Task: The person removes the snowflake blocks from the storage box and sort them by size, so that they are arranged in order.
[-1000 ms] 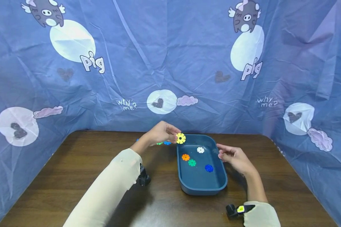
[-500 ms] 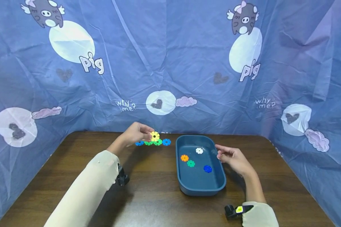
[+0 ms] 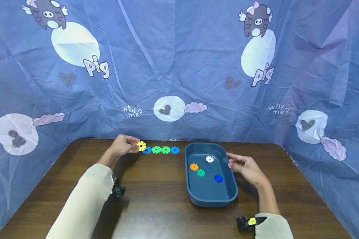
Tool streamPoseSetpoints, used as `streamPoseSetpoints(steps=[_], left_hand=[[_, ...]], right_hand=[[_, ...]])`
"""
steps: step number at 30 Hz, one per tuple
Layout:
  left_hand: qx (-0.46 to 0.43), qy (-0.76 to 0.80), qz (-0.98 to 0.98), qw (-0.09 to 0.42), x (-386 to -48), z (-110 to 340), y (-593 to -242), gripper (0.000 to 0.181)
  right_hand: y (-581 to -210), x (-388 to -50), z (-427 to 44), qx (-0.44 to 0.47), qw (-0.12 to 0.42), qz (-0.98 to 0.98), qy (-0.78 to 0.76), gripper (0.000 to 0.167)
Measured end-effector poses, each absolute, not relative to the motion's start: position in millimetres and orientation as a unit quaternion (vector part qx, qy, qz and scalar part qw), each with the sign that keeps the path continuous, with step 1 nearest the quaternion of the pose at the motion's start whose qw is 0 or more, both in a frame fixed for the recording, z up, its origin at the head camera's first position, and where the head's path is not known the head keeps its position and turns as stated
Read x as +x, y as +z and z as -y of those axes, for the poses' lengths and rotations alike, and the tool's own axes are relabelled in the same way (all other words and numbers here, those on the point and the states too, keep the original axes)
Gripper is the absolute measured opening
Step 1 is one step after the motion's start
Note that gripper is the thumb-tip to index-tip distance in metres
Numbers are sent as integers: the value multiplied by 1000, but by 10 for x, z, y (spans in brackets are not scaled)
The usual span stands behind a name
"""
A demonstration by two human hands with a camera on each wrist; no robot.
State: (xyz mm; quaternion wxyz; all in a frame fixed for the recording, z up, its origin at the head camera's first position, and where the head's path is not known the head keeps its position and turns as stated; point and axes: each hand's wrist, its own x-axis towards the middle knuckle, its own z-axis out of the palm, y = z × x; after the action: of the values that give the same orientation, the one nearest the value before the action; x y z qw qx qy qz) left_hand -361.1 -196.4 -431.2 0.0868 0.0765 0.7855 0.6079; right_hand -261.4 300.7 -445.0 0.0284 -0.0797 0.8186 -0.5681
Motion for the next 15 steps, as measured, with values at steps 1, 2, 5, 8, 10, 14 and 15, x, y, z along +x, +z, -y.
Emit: streamPoseSetpoints(steps=[1, 2, 5, 8, 10, 14, 15], left_hand=[[70, 605, -788, 85, -3604, 1984, -4330, 36], [60, 603, -791, 84, -3597, 1998, -4345, 35], [45, 594, -799, 84, -3585, 2044, -4389, 36], [33, 595, -799, 80, -3589, 2074, -4434, 37], [31, 594, -800, 77, -3594, 2094, -4459, 37], [21, 593, -802, 71, -3607, 2118, -4500, 37], [20, 590, -804, 70, -3608, 2122, -4507, 37]], right_hand=[[-4452, -2615, -3005, -77, 28, -818, -569, 45], [-4452, -2615, -3003, -76, 28, -818, -569, 45], [-4448, -2612, -3000, -73, 28, -820, -567, 46], [-4440, -2607, -3007, -71, 29, -821, -565, 46], [-4436, -2607, -3012, -73, 29, -823, -563, 46], [-4441, -2617, -3025, -73, 33, -824, -561, 46], [-4443, -2620, -3025, -71, 33, -824, -561, 46]])
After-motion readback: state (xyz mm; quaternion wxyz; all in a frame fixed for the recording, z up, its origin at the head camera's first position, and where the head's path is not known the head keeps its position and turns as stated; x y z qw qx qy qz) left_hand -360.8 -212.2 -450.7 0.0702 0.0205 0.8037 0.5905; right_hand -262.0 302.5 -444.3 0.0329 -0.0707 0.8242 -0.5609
